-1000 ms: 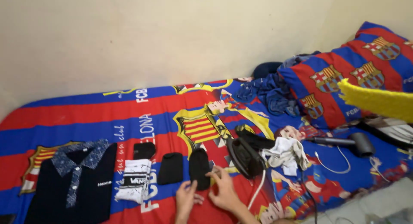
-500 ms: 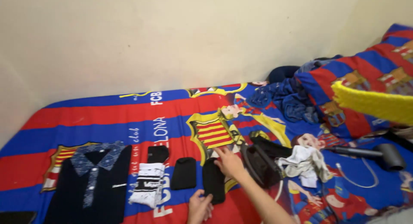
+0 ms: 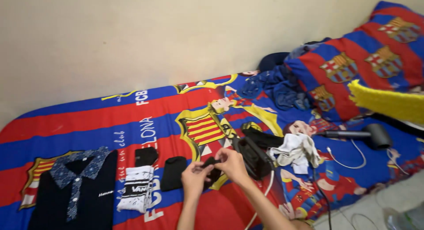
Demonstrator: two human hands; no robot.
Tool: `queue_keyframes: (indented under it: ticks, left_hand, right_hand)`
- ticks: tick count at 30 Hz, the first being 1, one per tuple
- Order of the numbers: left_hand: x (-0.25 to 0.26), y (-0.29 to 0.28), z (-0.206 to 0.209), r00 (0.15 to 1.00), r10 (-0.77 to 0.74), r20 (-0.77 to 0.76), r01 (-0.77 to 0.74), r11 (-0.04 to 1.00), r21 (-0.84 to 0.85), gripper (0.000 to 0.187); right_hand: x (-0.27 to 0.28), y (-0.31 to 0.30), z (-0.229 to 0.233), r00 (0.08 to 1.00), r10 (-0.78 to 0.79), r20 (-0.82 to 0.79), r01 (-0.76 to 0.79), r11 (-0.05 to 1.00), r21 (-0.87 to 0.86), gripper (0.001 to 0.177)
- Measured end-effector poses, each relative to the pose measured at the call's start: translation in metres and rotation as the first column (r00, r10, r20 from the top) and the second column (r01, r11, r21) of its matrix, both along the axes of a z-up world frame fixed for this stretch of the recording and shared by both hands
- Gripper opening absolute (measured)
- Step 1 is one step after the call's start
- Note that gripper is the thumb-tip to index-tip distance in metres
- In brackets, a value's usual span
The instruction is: Iron several pairs of socks and a shirt on a bed.
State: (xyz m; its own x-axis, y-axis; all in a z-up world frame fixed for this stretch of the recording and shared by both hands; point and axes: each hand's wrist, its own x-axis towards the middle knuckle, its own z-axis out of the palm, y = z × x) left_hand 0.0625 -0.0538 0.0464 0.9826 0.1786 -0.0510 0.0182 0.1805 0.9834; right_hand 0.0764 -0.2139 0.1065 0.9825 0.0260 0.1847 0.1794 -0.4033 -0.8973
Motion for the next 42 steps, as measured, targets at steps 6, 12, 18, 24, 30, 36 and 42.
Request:
queue_keyframes:
  ticks: [6, 12, 18, 24, 30, 36, 42]
  left_hand:
    - [-0.02, -0.018, 0.026, 0.959, 0.22, 0.181, -0.281, 0.836, 0.472, 0.035]
    - [-0.042, -0.012, 0.035, 0.955, 0.214, 0.207, -0.293, 0.79, 0.538, 0.035]
    - [-0.053, -0.01, 0.04, 0.953, 0.166, 0.253, -0.294, 0.712, 0.638, 0.036]
    - [-0.046, -0.021, 0.024, 0.969, 0.13, 0.211, -0.241, 0.697, 0.675, 0.025]
    - [-0.068, -0.019, 0.048, 0.978, 0.139, 0.156, -0.209, 0.623, 0.754, 0.02]
    - [-0.067, -0.015, 0.027, 0.965, 0.141, 0.222, -0.258, 0.658, 0.707, 0.053]
    - [-0.07, -0.019, -0.013, 0.932, 0.239, 0.272, -0.351, 0.78, 0.518, 0.024]
  right_hand:
    - [-0.037, 0.013, 0.036, 0.975, -0.144, 0.17, 0.169, 0.974, -0.149, 0.023]
    - [-0.035, 0.013, -0.003, 0.981, -0.104, 0.161, 0.142, 0.959, -0.244, 0.017]
    - [-0.052, 0.023, 0.008, 0.934, -0.167, 0.317, 0.264, 0.919, -0.292, 0.026]
    - [-0.046, 0.027, -0.029, 0.971, -0.08, 0.224, 0.139, 0.954, -0.264, 0.013]
    - [-0.052, 0.028, -0.033, 0.969, -0.195, 0.152, 0.24, 0.891, -0.385, 0.021]
    - [-0.071, 0.036, -0.034, 0.928, -0.24, 0.284, 0.299, 0.936, -0.185, 0.043]
    - [-0.079, 0.051, -0.06, 0.945, -0.298, 0.132, 0.314, 0.942, -0.118, 0.008]
